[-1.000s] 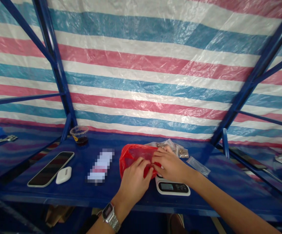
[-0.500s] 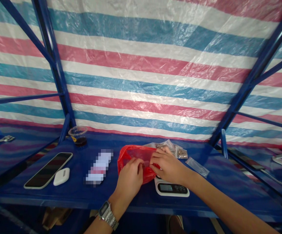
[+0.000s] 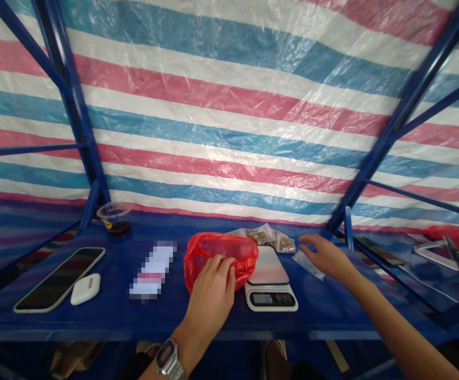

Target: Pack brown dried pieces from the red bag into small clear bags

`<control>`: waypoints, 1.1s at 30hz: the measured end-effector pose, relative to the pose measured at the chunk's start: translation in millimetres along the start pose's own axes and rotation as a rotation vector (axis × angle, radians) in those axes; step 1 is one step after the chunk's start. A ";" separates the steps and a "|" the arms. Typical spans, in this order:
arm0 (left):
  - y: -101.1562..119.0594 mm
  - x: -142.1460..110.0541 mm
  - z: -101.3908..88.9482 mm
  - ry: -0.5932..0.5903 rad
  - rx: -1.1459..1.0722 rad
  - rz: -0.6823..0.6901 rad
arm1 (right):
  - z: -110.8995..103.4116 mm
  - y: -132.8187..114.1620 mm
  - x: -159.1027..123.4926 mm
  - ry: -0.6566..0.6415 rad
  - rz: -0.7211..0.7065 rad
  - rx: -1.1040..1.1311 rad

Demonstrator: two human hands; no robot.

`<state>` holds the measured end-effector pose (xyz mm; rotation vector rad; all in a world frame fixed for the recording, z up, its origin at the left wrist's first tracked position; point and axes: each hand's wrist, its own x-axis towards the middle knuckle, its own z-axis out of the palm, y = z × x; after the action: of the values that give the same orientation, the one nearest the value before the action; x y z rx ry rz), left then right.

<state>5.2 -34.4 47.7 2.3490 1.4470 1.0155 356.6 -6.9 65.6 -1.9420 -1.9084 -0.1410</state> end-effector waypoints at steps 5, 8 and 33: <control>4.9 -3.6 9.0 0.092 0.040 0.020 | 39.6 51.8 -12.6 -0.202 -0.065 -0.124; 7.5 -6.3 11.5 0.114 0.018 0.056 | 44.9 49.9 -13.7 -0.222 -0.034 -0.168; 21.3 -32.7 -10.6 -0.301 -1.179 -0.214 | -34.8 -173.7 -72.9 0.017 -0.773 -0.007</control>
<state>4.2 -74.6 51.5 1.3579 0.6298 0.9831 190.3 -91.5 109.4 -1.0986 -2.5363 -0.3756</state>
